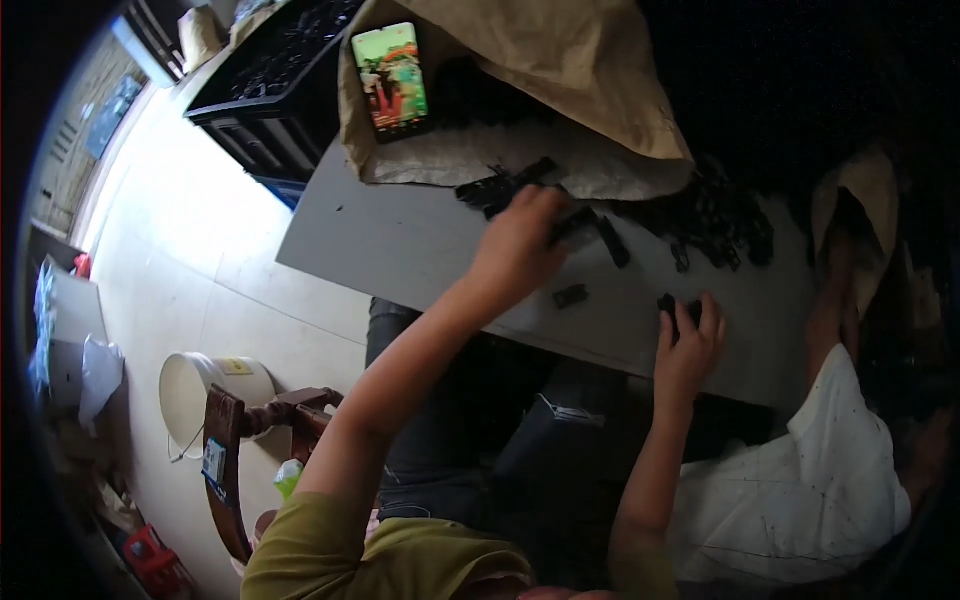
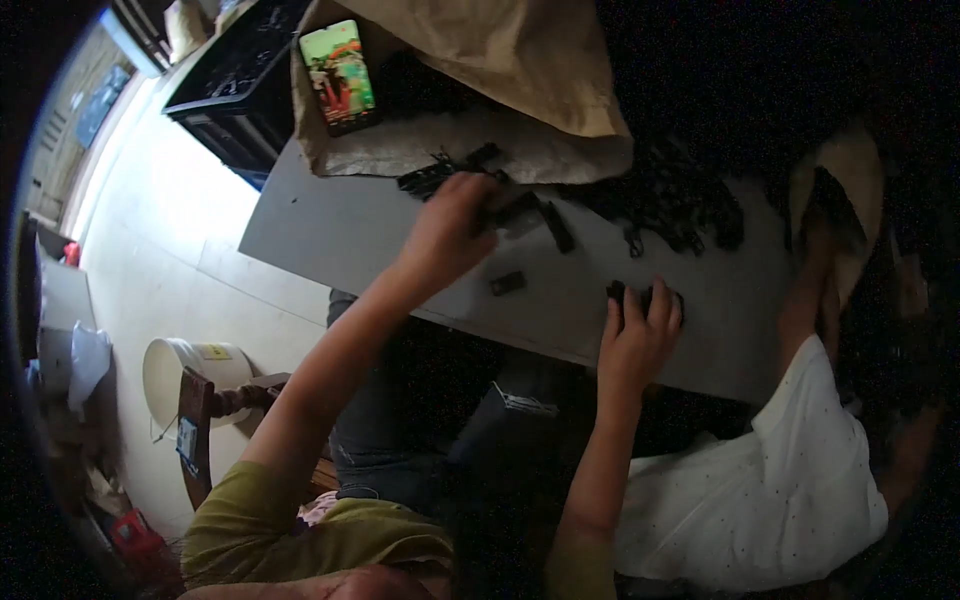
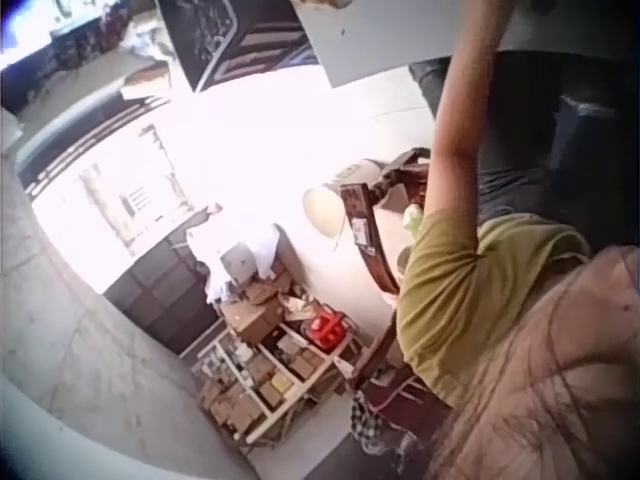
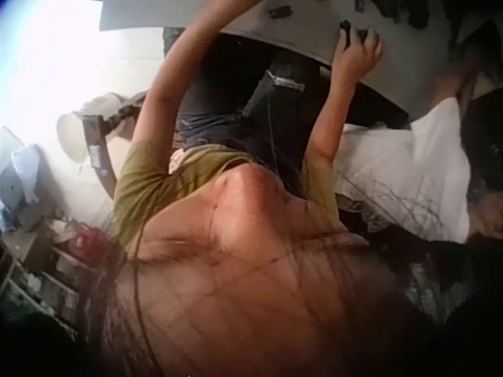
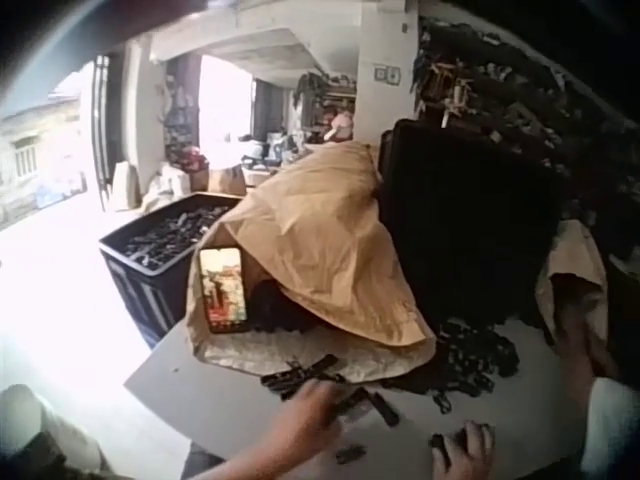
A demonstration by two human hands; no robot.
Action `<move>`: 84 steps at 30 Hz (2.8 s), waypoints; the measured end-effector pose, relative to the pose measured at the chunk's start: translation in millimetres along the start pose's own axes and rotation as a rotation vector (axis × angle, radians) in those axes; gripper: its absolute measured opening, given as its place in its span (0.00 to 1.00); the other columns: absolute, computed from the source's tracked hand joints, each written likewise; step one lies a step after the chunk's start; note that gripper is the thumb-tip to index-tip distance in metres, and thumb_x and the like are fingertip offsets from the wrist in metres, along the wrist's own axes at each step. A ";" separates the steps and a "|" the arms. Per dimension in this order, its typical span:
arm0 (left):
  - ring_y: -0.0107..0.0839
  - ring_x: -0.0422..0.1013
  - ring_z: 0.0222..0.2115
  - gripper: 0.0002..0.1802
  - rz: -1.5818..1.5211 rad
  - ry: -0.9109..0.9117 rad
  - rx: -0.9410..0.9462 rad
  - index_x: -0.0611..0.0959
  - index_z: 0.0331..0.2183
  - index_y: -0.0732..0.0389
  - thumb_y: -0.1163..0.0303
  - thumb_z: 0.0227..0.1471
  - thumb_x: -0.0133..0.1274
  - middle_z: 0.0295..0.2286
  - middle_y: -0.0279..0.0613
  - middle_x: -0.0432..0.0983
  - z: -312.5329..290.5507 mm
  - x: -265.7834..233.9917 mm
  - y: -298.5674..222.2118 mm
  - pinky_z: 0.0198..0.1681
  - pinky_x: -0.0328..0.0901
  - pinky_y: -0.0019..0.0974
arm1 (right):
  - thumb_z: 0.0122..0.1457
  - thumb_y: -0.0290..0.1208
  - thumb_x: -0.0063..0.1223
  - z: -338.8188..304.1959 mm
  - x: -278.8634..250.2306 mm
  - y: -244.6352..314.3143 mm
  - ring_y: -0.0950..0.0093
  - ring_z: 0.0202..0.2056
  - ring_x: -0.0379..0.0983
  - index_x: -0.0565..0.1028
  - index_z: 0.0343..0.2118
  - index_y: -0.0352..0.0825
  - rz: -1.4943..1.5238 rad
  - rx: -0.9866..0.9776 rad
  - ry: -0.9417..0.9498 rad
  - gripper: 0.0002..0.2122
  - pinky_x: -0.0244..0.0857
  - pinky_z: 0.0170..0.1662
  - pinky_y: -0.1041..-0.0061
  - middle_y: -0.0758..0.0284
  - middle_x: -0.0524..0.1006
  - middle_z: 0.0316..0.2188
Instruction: Assembling small black plastic components by hand at a workbench.
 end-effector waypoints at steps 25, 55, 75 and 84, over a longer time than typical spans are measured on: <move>0.42 0.76 0.34 0.23 -0.390 0.314 0.044 0.78 0.43 0.62 0.73 0.41 0.60 0.36 0.50 0.77 -63.5 -10.6 -30.7 0.38 0.69 0.37 | 0.44 0.19 0.58 -7.7 -36.6 81.7 0.64 0.36 0.72 0.73 0.39 0.29 0.773 -0.185 0.312 0.16 0.68 0.36 0.68 0.61 0.70 0.36; 0.43 0.71 0.33 0.10 0.208 -0.002 0.033 0.77 0.32 0.62 0.75 0.43 0.55 0.30 0.44 0.72 -35.5 -23.0 1.4 0.36 0.67 0.42 | 0.62 0.46 0.41 -5.6 33.4 -13.1 0.50 0.60 0.48 0.59 0.60 0.42 0.035 0.088 0.278 0.25 0.48 0.59 0.53 0.50 0.50 0.61; 0.36 0.76 0.28 0.19 -0.328 -0.001 -0.025 0.77 0.40 0.62 0.81 0.42 0.57 0.30 0.42 0.75 -59.9 -33.0 -3.8 0.33 0.71 0.33 | 0.50 0.19 0.54 -25.6 1.5 53.8 0.60 0.44 0.69 0.71 0.43 0.30 0.394 0.036 0.213 0.15 0.65 0.45 0.67 0.58 0.67 0.44; 0.33 0.76 0.29 0.17 -0.442 0.283 -0.175 0.78 0.38 0.61 0.78 0.42 0.59 0.32 0.43 0.77 -86.9 -28.5 -26.4 0.32 0.70 0.31 | 0.41 0.17 0.53 -16.4 -24.9 83.0 0.70 0.34 0.72 0.71 0.37 0.28 0.883 -0.058 0.374 0.15 0.66 0.36 0.76 0.62 0.71 0.34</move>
Point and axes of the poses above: each hand's wrist, its own z-axis towards the middle knuckle, its own x-axis out of the palm, y = z × x, the point moved 4 cm from there along z, towards the middle knuckle
